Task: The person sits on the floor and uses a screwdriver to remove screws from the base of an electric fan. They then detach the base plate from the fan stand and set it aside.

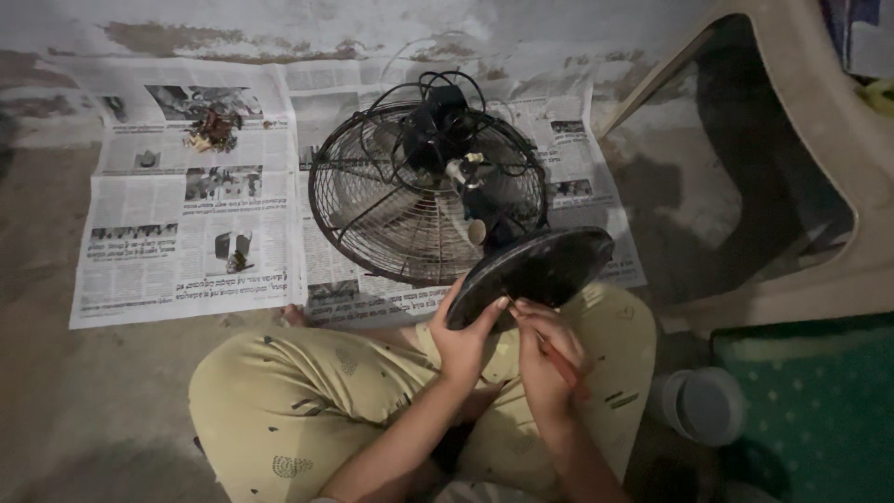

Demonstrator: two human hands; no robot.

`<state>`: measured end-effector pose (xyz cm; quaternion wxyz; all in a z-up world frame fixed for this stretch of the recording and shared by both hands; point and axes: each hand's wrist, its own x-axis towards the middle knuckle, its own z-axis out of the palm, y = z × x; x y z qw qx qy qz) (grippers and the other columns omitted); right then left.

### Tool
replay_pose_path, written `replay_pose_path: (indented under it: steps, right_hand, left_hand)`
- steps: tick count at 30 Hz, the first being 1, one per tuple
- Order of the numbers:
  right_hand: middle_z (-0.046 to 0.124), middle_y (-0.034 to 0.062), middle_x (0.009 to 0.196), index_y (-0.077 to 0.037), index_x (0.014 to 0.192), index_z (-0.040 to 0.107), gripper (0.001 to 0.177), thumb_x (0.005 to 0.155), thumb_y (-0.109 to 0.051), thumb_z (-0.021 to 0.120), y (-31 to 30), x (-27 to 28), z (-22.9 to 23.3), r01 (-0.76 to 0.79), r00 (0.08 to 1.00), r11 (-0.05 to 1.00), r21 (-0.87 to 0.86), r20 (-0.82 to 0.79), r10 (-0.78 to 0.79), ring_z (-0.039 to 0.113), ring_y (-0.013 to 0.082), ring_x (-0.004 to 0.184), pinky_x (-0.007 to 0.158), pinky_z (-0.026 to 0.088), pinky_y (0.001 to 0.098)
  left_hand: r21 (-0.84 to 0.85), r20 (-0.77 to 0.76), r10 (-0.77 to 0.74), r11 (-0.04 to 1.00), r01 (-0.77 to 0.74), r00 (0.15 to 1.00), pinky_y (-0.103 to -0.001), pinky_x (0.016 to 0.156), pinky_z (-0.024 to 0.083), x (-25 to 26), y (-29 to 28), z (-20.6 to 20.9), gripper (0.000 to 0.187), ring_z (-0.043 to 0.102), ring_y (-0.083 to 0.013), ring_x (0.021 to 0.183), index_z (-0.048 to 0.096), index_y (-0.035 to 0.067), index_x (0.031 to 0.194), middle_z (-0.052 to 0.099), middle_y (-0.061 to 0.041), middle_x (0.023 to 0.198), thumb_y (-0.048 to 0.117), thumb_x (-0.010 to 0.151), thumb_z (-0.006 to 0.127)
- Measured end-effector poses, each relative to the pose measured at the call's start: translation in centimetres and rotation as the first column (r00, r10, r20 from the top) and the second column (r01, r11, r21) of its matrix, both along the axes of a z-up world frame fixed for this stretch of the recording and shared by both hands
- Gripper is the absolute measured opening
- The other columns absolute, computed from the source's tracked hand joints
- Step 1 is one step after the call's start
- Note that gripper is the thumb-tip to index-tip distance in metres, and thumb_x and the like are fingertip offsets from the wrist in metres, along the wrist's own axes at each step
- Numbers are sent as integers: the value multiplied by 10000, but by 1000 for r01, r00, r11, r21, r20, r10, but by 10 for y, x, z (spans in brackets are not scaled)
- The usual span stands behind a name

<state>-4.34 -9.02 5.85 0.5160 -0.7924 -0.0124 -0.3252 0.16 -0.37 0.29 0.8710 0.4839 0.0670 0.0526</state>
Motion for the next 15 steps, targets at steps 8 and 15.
replay_pose_path:
  steps: [8,15]
  right_hand:
    - [757,152,1100,28,960,666,85,938,110,656,0,-5,12,24,999,974,-224,-22,-30,754,244,1042,899,611,331]
    - [761,164,1099,36,921,645,90,932,126,638,1,-4,15,-15,999,987,-162,-36,9,759,253,1065,897,612,329]
  left_hand:
    - [-25,20,18,1000,-17,1000,-285,907,574,1,-1,-4,523,715,-149,977,670,-74,1295,766,-105,1122,-5,811,855]
    - [-38,7,21,999,-20,1000,-275,910,568,3,-1,-4,562,708,-134,984,652,-69,1312,760,-94,1130,1,795,860]
